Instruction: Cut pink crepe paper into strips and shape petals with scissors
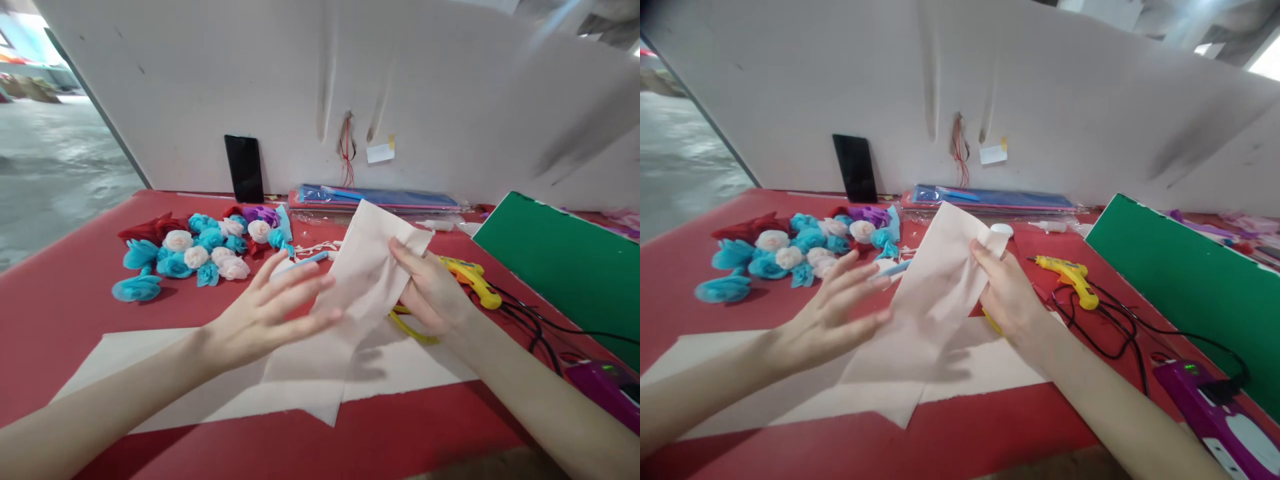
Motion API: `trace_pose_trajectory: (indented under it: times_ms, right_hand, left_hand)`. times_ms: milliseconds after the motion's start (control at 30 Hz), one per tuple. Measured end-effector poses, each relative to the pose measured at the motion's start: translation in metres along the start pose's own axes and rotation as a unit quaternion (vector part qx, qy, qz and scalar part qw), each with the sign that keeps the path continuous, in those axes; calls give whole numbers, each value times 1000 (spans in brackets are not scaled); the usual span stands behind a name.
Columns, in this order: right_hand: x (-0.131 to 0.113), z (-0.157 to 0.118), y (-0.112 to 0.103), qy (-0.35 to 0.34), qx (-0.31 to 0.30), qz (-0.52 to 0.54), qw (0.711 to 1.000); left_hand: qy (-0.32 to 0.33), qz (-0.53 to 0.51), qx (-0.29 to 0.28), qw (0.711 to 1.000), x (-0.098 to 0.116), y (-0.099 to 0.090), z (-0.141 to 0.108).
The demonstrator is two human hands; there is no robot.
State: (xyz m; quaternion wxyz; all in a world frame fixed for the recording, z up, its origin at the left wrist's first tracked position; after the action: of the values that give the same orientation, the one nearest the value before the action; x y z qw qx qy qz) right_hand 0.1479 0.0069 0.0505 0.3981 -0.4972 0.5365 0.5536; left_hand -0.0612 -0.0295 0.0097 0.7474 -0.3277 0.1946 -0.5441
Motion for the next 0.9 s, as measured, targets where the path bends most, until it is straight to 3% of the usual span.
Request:
trace_pose_trajectory:
  times_ms: [67,167,233,333,400,500,633,767,900]
  right_hand:
    - [1,-2,2,24,-5,6,1000]
    - [0,-2,1,26,-4,3,1000]
    - [0,-1,0,21,-3,4,1000]
    - [5,3,-1,52,-7,20,998]
    - [11,4,-2,76,-16,21,997]
    - [23,4,-2,100,-33,8,994]
    - [36,2,0,109,-43,-10,993]
    - [42,2,3,89,-59,-22,994]
    - [40,-2,6,57,-74,-30,995]
  left_hand:
    - [47,5,-55,997,9,-4,6]
    - [23,-86,-128,988,14,-7,11]
    - [-30,-143,-150,978,15,-7,12]
    - [-80,-190,-133,970,16,-7,13]
    - [-60,-218,-133,965,19,-5,15]
    - [-22,-233,-189,954,24,0,15]
    - [-42,-260,-266,928,28,10,14]
    - [-84,-315,-266,907,28,15,13]
    - [-187,-391,-219,874,25,14,13]
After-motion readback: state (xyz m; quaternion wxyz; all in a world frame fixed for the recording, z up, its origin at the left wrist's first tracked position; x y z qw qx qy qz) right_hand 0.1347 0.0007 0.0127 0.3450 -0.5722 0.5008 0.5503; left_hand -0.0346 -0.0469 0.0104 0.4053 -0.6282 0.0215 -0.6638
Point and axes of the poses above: each hand's wrist, its own z-axis towards the middle knuckle, its own y-axis out of the palm, x = y × z, the point moved 2 cm from there along z, towards the middle knuckle, and after that the axes turned 12 degrees about -z, right-handed, at the moved point
